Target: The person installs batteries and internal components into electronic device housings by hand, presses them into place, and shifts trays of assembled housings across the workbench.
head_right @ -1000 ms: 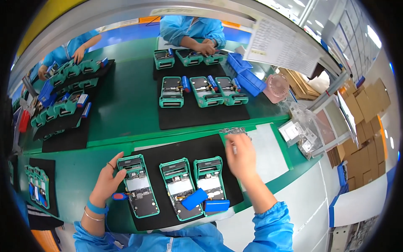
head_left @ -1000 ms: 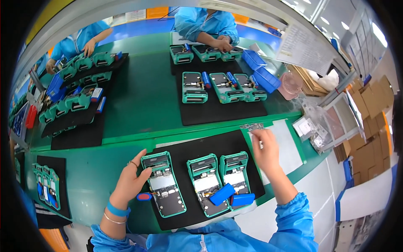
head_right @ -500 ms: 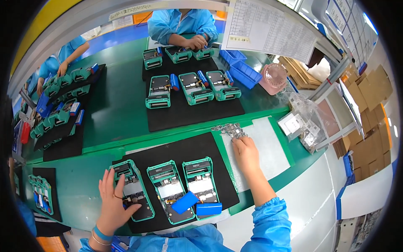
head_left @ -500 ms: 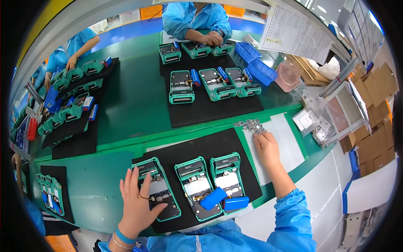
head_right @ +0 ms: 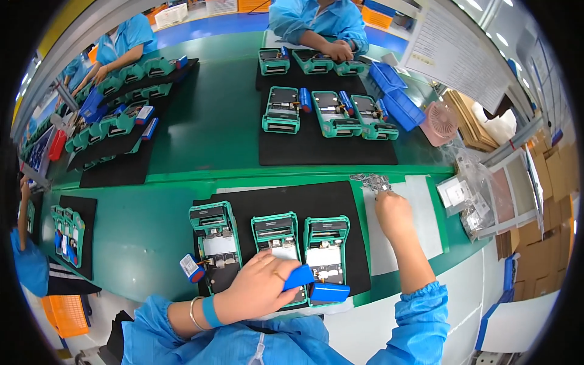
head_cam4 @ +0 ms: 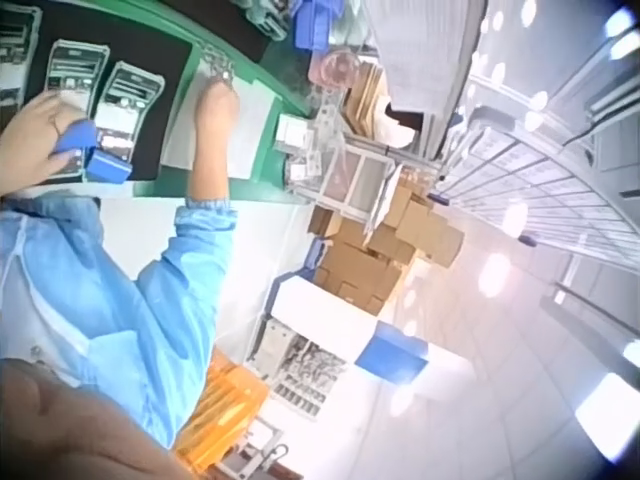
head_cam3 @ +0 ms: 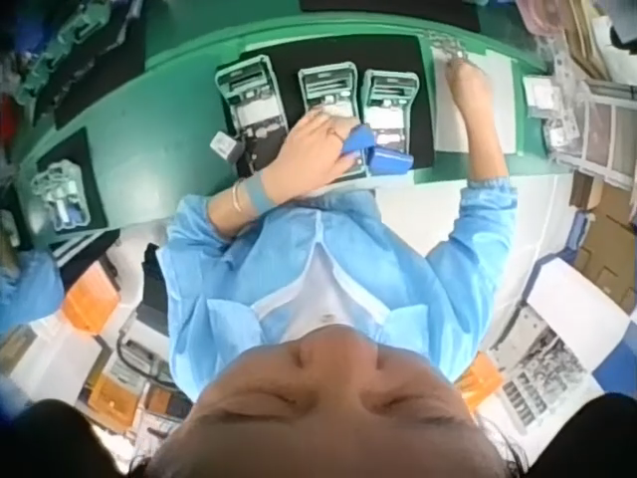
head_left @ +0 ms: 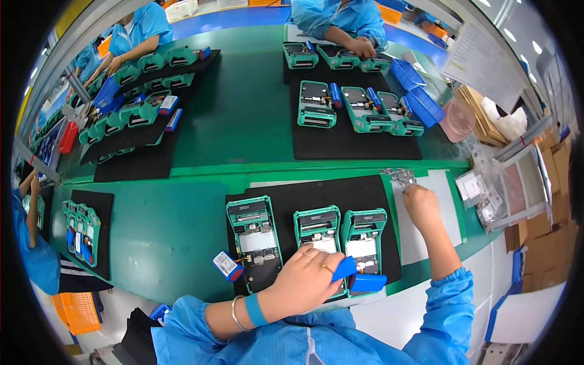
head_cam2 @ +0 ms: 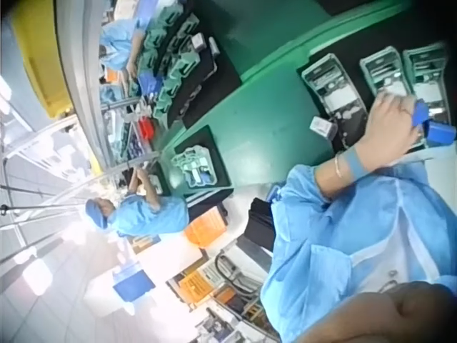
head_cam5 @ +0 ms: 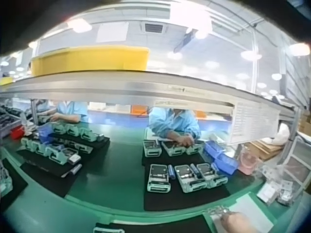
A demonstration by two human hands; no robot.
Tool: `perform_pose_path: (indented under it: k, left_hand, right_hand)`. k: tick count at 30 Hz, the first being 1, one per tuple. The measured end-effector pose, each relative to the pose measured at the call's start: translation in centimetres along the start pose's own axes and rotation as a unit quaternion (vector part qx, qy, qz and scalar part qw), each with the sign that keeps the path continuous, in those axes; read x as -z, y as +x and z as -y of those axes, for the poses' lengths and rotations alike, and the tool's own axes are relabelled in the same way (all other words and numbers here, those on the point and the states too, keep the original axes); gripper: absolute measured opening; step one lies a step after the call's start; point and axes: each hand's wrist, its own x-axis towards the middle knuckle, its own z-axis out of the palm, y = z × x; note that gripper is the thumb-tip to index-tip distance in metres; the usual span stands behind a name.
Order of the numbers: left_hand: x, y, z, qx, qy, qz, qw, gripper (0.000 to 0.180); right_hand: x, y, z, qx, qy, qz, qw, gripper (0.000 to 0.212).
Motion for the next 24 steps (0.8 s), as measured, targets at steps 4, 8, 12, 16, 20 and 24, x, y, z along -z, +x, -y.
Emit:
perform_pose_path:
  k: [4,8,12,16,20,24]
  left_hand:
    - [1.8,-2.4,1.3,0.069,-0.116,-0.165,0.977,0.060]
    - [2.4,-4.2,1.9,0.078,0.120,-0.148,0.978,0.061]
    - [0.6,-4.4,0.7,0.010,0.075,-0.002,0.997,0.068]
    - [0.1,-4.7,0.9,0.007,0.091,-0.020,0.996,0.067]
    - [0.1,-4.7,1.0,0.005,0.087,-0.014,0.996,0.068]
    - [0.1,-4.7,1.1,0.008,0.080,-0.018,0.997,0.068]
  right_hand:
    - [4.0,-1.8,2.7,-0.032,0.151,-0.071,0.985,0.003]
    - [7.0,-4.2,8.4,0.141,0.254,-0.147,0.946,0.009]
    - [6.9,-5.2,13.4,0.312,0.213,-0.086,0.922,0.025]
    - [5.3,-4.7,15.0,0.359,0.132,-0.054,0.922,0.023]
    - [5.6,-4.2,15.3,0.372,0.085,-0.050,0.923,0.021]
    - [6.1,-4.2,15.7,0.396,0.049,-0.043,0.916,0.019]
